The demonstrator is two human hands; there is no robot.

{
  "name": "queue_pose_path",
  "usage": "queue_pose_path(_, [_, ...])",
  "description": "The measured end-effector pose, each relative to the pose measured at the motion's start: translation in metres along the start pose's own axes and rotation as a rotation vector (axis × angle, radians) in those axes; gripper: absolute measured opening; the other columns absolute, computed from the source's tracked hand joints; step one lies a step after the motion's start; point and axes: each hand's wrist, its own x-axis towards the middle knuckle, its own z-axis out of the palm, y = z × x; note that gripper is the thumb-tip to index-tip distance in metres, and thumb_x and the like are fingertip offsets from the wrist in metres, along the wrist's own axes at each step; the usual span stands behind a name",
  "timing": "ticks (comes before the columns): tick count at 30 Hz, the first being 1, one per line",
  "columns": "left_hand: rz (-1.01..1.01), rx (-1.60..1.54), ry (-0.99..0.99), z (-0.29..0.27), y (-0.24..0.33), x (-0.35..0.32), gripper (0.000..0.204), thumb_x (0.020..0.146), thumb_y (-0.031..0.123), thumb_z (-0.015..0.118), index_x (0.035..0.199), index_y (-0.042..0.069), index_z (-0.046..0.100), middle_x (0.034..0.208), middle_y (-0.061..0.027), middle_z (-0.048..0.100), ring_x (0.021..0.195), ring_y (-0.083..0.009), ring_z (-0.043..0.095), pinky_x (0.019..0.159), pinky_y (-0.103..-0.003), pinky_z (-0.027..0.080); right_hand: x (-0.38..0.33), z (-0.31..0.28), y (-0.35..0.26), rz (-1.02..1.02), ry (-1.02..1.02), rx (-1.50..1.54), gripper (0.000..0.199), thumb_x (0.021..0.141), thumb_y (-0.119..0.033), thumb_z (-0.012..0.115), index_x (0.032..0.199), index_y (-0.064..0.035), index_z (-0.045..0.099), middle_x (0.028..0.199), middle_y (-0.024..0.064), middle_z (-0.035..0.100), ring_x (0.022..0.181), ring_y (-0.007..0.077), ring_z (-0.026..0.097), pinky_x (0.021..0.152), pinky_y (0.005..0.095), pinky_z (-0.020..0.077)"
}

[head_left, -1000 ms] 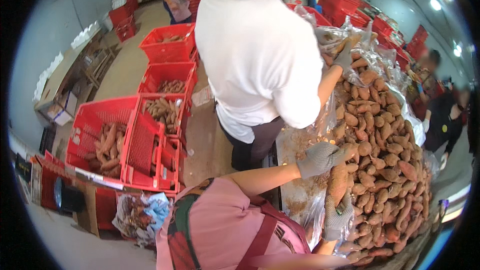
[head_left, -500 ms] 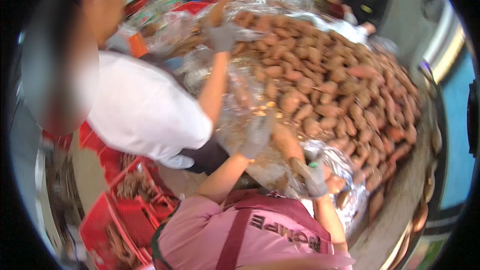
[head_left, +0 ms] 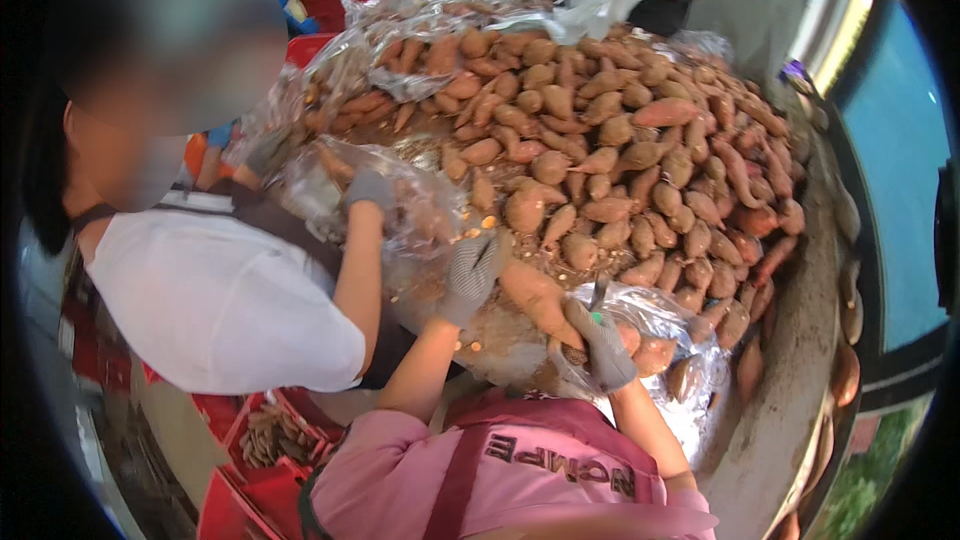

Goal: The person uses a small knife to peel the skin off sweet potatoes while standing at a large metal table. They pick up individual potatoes from a large pile, remove the skin, and place the peeled items into a clear plastic bag. Another person works alongside them performing the same task.

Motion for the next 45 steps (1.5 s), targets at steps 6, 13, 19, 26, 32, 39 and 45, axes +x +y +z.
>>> queue_pose_path(6, [-0.097, -0.216, 0.196, 0.008, 0.002, 0.004, 0.021, 0.089, 0.012, 0.053, 0.088, -0.006, 0.062, 0.071, -0.0064, 0.061, 0.066, -0.0099, 0.055, 0.056, -0.026, 0.043, 0.018, 0.019, 0.02, -0.474, 0.142, -0.358, 0.037, 0.078, -0.016, 0.071, 0.103, 0.0045, 0.054, 0.079, 0.0052, 0.061, 0.066, 0.012, 0.057, 0.056, 0.0242, 0.0466])
queue_pose_path(13, [-0.111, -0.148, 0.34, -0.007, -0.025, 0.025, 0.022, 0.091, 0.013, 0.053, 0.097, -0.006, 0.06, 0.082, -0.0086, 0.062, 0.073, -0.0115, 0.056, 0.064, -0.024, 0.045, 0.008, 0.019, 0.0, 0.142, -0.013, 0.08, 0.041, 0.091, -0.044, 0.049, 0.092, -0.0045, 0.06, 0.075, 0.002, 0.058, 0.064, 0.0078, 0.05, 0.054, 0.023, 0.0389])
queue_pose_path(19, [-0.231, 0.144, 0.256, -0.017, 0.012, 0.015, 0.022, 0.093, 0.016, 0.05, 0.105, -0.002, 0.057, 0.09, -0.0074, 0.06, 0.076, -0.0132, 0.055, 0.067, -0.025, 0.045, 0.012, 0.032, -0.012, 0.075, 0.139, 0.306, 0.042, 0.091, -0.049, 0.044, 0.091, -0.0088, 0.057, 0.066, -0.0006, 0.05, 0.054, 0.0072, 0.042, 0.047, 0.0219, 0.0311])
queue_pose_path(26, [-0.205, 0.017, -0.066, 0.005, 0.014, 0.003, 0.036, 0.089, 0.023, 0.057, 0.115, -0.002, 0.05, 0.097, -0.011, 0.061, 0.082, -0.0167, 0.058, 0.073, -0.028, 0.047, 0.018, 0.019, 0.009, 0.016, 0.217, 0.22, 0.044, 0.091, -0.055, 0.038, 0.09, -0.0138, 0.053, 0.056, -0.0037, 0.041, 0.042, 0.0066, 0.033, 0.039, 0.0207, 0.022])
queue_pose_path(32, [-0.01, 0.179, -0.188, 0.034, 0.033, -0.014, 0.083, 0.073, 0.036, 0.074, 0.13, -0.006, 0.031, 0.115, -0.0187, 0.052, 0.106, -0.0247, 0.052, 0.088, -0.033, 0.043, 0.02, 0.013, 0.015, -0.116, 0.291, -0.091, 0.033, 0.091, -0.038, 0.049, 0.107, -0.0088, 0.052, 0.08, 0.0012, 0.048, 0.067, 0.0086, 0.04, 0.058, 0.021, 0.0297])
queue_pose_path(39, [-0.123, 0.084, -0.117, 0.043, 0.043, -0.022, 0.051, 0.08, 0.032, 0.067, 0.11, -0.005, 0.049, 0.089, -0.0125, 0.058, 0.086, -0.017, 0.054, 0.073, -0.031, 0.046, 0.007, 0.03, -0.011, -0.448, 0.151, -0.348, 0.057, 0.084, -0.013, 0.06, 0.133, 0.0042, 0.036, 0.128, 0.0152, 0.049, 0.116, 0.0227, 0.047, 0.096, 0.0308, 0.038])
queue_pose_path(45, [-0.082, 0.158, -0.07, 0.039, 0.045, -0.03, 0.032, 0.085, 0.024, 0.059, 0.101, -0.003, 0.055, 0.088, -0.014, 0.06, 0.08, -0.0186, 0.057, 0.069, -0.032, 0.045, 0.011, 0.023, 0.001, -0.415, 0.075, -0.385, 0.051, 0.089, -0.017, 0.052, 0.132, 0.0052, 0.035, 0.129, 0.0176, 0.046, 0.117, 0.0258, 0.045, 0.098, 0.0325, 0.0348])
